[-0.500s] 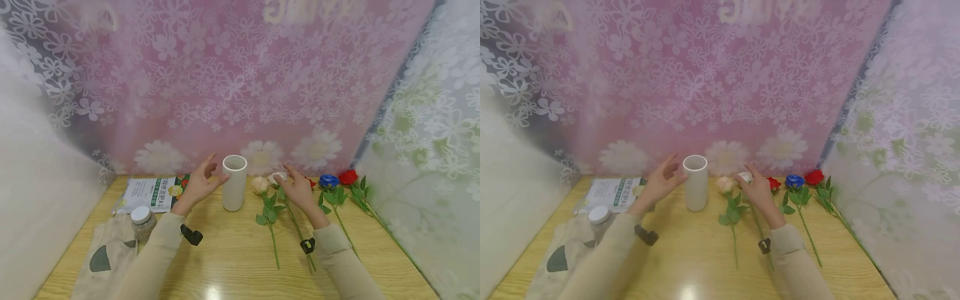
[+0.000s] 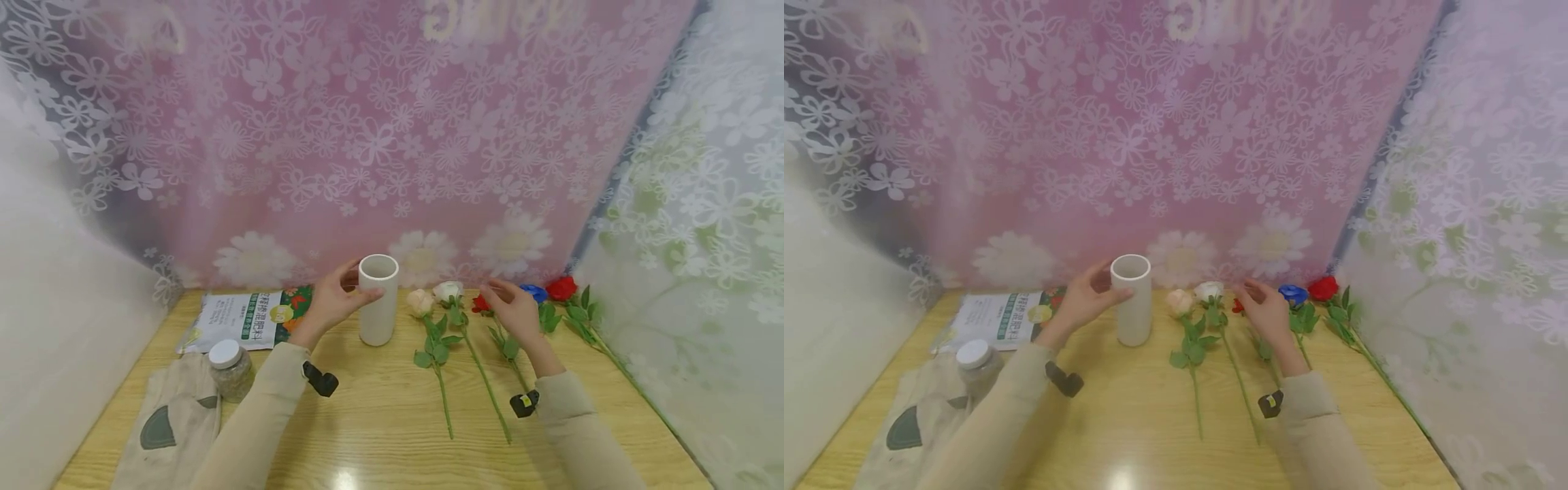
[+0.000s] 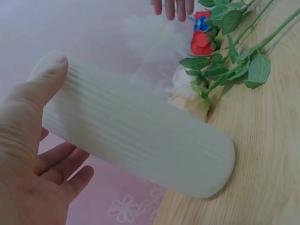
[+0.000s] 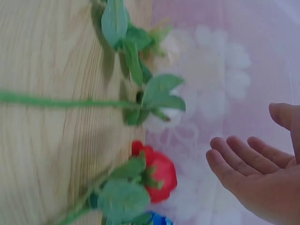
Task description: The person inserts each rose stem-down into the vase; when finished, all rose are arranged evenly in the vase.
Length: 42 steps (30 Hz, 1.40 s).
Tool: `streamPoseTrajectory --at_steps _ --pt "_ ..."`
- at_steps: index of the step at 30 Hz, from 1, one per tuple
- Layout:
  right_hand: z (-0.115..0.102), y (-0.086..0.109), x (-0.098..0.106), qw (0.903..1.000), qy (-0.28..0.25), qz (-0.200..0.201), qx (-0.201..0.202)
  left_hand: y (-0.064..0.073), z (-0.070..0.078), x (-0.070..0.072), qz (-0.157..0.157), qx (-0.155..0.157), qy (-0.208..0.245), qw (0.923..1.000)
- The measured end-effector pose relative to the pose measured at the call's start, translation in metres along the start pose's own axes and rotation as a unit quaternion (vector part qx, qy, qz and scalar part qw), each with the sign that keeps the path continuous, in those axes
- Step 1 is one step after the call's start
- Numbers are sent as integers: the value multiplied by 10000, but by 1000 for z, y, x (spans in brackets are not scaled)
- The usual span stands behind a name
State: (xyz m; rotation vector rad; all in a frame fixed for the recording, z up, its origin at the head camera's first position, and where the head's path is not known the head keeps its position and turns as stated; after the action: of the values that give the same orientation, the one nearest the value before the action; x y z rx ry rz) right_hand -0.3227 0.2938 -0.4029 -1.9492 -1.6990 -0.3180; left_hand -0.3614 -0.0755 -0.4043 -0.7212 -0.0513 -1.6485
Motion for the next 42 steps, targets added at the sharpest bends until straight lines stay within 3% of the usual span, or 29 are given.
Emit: streamPoseTrajectory --at_steps 8,15,22,27,33,37,42 --pt "23 1 34 9993 -118 235 -274 -2 -4 -7 -160 62 122 9998" --pt "48 7 66 9961 -622 417 -464 -2 -3 -9 -250 36 75 9997" --pt "86 10 93 9878 -1349 431 -641 -2 -4 -9 -299 72 198 9993" --pt "109 17 111 9849 -1484 535 -707 -1 -4 -9 -344 102 221 9991" --pt "127 27 129 9889 -1138 641 -710 -1 -5 -9 -365 148 275 9988" --pt "138 33 142 9929 -463 707 -833 -1 -5 -9 -353 137 228 9990" --pt "154 41 157 9896 618 856 -980 -1 -4 -9 -313 107 121 9994"
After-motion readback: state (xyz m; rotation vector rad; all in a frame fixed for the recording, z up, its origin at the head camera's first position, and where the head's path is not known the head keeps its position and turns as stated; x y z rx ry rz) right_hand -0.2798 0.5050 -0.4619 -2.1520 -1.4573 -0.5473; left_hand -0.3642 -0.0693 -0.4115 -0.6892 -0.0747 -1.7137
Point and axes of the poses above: each hand's wrist, its own y-axis away from the middle knuckle, its own x-axis out of the back of the hand, z = x × y, the point moved 4 cm from there along -y, towards the middle knuckle, and after that the axes turned 7 degrees about -y, right-handed, at the moved point
